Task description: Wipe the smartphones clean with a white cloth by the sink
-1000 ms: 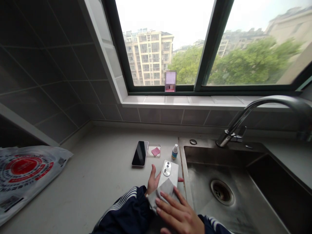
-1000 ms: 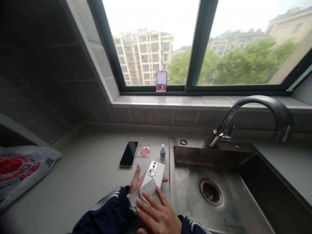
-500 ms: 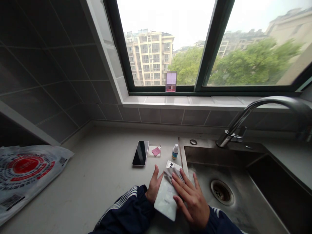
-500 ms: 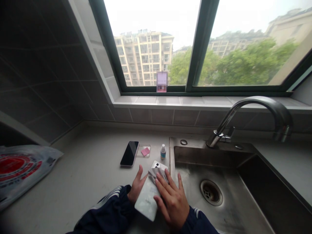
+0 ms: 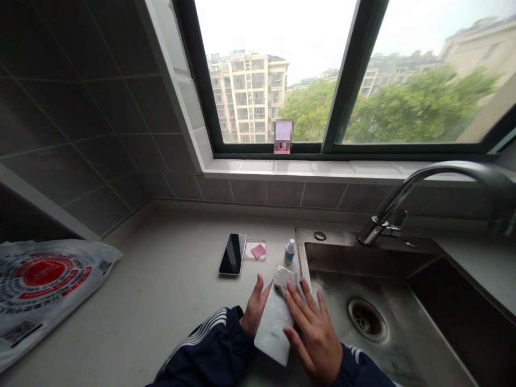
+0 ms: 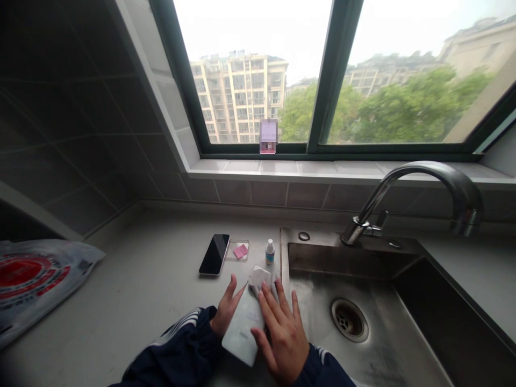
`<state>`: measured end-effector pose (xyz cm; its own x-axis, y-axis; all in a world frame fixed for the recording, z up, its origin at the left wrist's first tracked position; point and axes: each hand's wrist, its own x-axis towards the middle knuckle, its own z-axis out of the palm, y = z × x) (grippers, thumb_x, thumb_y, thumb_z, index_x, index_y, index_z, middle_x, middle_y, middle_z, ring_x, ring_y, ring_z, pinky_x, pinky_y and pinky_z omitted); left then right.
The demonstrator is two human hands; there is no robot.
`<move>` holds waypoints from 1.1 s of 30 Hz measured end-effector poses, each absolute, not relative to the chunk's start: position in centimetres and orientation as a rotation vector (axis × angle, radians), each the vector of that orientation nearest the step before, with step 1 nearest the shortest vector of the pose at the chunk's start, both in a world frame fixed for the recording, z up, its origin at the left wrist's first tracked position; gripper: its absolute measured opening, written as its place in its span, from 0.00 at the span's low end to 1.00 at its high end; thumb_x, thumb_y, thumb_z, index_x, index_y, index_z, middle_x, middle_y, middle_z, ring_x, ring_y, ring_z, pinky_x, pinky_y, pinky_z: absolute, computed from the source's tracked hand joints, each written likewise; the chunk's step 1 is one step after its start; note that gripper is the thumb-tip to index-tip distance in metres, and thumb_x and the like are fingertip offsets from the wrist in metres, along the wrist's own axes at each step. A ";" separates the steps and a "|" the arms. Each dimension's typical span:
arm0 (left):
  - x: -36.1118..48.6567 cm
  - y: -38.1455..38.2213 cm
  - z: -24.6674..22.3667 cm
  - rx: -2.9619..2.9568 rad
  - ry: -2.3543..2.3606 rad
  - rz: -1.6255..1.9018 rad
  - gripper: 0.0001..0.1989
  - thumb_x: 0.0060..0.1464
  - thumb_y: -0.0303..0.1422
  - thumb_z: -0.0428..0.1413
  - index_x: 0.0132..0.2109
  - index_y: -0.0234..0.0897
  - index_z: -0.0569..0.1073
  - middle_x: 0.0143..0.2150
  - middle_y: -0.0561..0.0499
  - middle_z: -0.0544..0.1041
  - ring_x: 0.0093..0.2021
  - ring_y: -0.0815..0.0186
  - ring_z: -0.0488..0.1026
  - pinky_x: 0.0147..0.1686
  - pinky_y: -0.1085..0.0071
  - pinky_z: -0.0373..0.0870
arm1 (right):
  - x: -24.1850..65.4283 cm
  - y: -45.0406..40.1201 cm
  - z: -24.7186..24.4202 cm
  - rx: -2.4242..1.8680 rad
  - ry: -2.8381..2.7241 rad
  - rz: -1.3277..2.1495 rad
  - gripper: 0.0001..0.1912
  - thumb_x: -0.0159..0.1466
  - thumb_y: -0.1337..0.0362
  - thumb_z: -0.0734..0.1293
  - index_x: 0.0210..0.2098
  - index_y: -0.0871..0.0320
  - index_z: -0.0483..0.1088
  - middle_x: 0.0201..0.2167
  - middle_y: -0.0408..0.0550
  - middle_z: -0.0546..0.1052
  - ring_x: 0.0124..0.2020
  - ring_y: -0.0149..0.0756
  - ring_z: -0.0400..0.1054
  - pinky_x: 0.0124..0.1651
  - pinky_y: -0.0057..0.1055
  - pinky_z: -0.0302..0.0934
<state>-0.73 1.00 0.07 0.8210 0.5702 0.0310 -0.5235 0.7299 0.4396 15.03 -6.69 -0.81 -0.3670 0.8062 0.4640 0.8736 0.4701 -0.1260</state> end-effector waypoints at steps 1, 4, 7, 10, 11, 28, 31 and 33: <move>-0.7 1.2 0.3 0.431 0.125 0.614 0.41 0.57 0.58 0.39 0.68 0.36 0.52 0.59 0.35 0.69 0.56 0.49 0.69 0.60 0.53 0.54 | 14.8 -6.9 -0.7 -1.359 -2.289 -0.198 0.34 0.68 0.58 0.60 0.68 0.62 0.48 0.68 0.53 0.53 0.69 0.56 0.39 0.67 0.56 0.33; -1.0 1.6 0.5 0.384 0.185 0.642 0.44 0.54 0.60 0.41 0.66 0.31 0.55 0.56 0.32 0.71 0.55 0.47 0.69 0.57 0.52 0.58 | 14.2 -7.4 -0.4 -1.226 -2.363 -0.198 0.33 0.66 0.58 0.63 0.66 0.63 0.54 0.67 0.53 0.55 0.69 0.55 0.41 0.69 0.54 0.32; -1.3 1.8 0.1 0.345 0.235 0.651 0.46 0.53 0.63 0.40 0.65 0.30 0.57 0.54 0.31 0.72 0.53 0.46 0.71 0.53 0.51 0.62 | 14.0 -7.4 -0.2 -1.114 -2.369 -0.203 0.30 0.65 0.60 0.65 0.64 0.65 0.59 0.65 0.55 0.60 0.68 0.54 0.45 0.68 0.51 0.41; -1.6 2.0 0.1 0.331 0.262 0.654 0.48 0.51 0.64 0.39 0.65 0.29 0.58 0.54 0.30 0.73 0.51 0.45 0.71 0.50 0.51 0.64 | 14.1 -7.2 -0.1 -1.049 -2.331 -0.188 0.26 0.65 0.63 0.65 0.61 0.64 0.63 0.62 0.56 0.65 0.67 0.53 0.48 0.65 0.51 0.51; -1.7 2.1 0.2 0.333 0.270 0.658 0.48 0.51 0.64 0.40 0.64 0.28 0.59 0.53 0.30 0.73 0.51 0.45 0.71 0.49 0.51 0.64 | 14.2 -7.1 0.0 -1.035 -2.312 -0.179 0.24 0.65 0.64 0.65 0.59 0.63 0.65 0.61 0.55 0.66 0.67 0.53 0.50 0.64 0.51 0.53; -2.1 2.4 0.2 0.498 0.468 0.715 0.44 0.55 0.55 0.35 0.61 0.17 0.59 0.27 0.36 0.78 0.28 0.52 0.75 0.33 0.61 0.64 | 13.8 -7.8 -1.8 -1.291 -1.744 0.581 0.14 0.66 0.56 0.64 0.49 0.54 0.63 0.24 0.40 0.73 0.22 0.31 0.70 0.29 0.24 0.65; -1.7 1.9 0.0 0.522 0.447 0.765 0.44 0.56 0.56 0.34 0.61 0.18 0.61 0.28 0.35 0.78 0.28 0.52 0.75 0.32 0.61 0.64 | 13.9 -7.5 -1.9 -1.296 -1.855 0.550 0.17 0.64 0.53 0.66 0.48 0.53 0.63 0.24 0.39 0.72 0.21 0.30 0.67 0.27 0.24 0.62; -1.5 1.5 0.0 0.534 0.442 0.783 0.43 0.56 0.57 0.35 0.60 0.21 0.61 0.29 0.35 0.78 0.28 0.52 0.75 0.32 0.61 0.65 | 13.9 -7.3 -1.8 -1.326 -1.882 0.607 0.16 0.62 0.50 0.68 0.41 0.54 0.65 0.22 0.38 0.69 0.19 0.29 0.62 0.25 0.23 0.57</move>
